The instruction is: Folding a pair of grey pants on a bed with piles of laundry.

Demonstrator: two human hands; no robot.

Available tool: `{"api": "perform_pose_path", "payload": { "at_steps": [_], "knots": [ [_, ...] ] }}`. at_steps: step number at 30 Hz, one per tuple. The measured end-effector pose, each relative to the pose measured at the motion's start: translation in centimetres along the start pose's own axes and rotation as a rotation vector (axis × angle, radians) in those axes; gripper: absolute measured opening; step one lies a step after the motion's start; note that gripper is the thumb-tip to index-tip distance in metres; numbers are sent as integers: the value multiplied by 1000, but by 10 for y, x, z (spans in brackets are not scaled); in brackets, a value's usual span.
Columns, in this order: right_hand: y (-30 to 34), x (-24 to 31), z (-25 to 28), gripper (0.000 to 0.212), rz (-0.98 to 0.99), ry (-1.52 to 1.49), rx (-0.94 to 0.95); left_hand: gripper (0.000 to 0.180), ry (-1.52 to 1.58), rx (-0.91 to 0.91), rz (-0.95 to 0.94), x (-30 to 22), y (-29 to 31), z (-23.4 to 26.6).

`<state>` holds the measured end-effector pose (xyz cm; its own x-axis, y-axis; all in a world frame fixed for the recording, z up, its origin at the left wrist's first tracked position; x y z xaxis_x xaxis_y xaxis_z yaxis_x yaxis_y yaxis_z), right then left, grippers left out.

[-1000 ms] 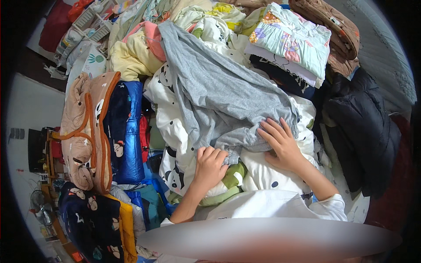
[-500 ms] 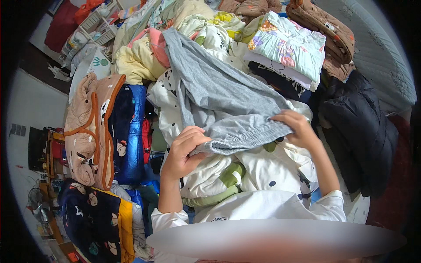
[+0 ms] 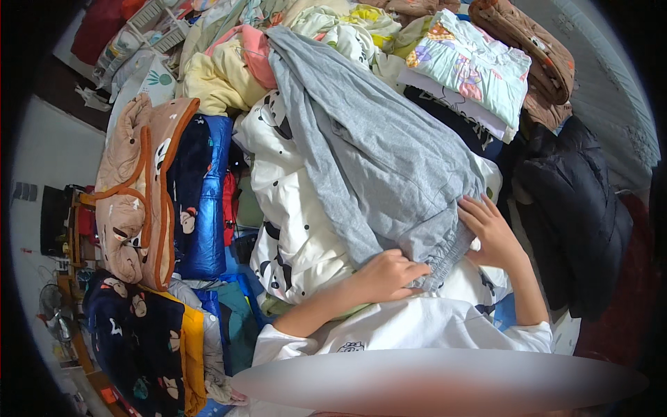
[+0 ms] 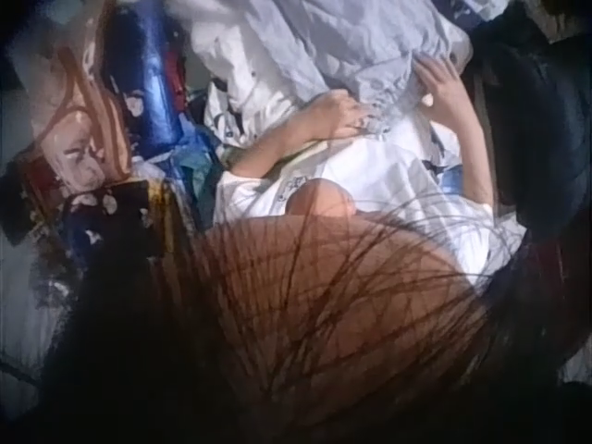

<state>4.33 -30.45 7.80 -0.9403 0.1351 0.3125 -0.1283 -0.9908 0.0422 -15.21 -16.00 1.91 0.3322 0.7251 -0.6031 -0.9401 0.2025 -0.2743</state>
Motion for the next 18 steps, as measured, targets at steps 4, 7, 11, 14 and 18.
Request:
{"api": "perform_pose_path", "payload": {
  "at_steps": [4, 7, 11, 14, 18],
  "knots": [
    [3, 39, 11, 88, 30, -20, 56, 59, 24, -175, 83, -8, 9, 46],
    [-2, 78, 7, 85, 142, -72, 60, 75, -87, -267, 251, 4, 36, 62],
    [-6, 102, -35, 70, 390, -133, -85, 87, -358, -215, 490, 11, 58, 75],
    [-16, 108, -44, 42, 469, -247, -219, 103, -281, -197, 570, 16, 63, 78],
    [-28, 86, -20, 35, 238, -582, -264, 98, -117, -272, 502, 15, 65, 75]
  ]
}}
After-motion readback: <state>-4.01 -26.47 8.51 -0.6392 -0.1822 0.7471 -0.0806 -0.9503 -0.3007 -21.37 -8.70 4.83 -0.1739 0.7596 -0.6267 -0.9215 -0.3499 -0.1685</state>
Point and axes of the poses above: each hand's wrist, its own y-axis away from the middle knuckle, its own z-axis out of the back of the hand, x = y × z, the point moved 2 cm from there along -y, towards the middle knuckle, and after that the axes turned 3 degrees about -y, right-handed, at the moved point
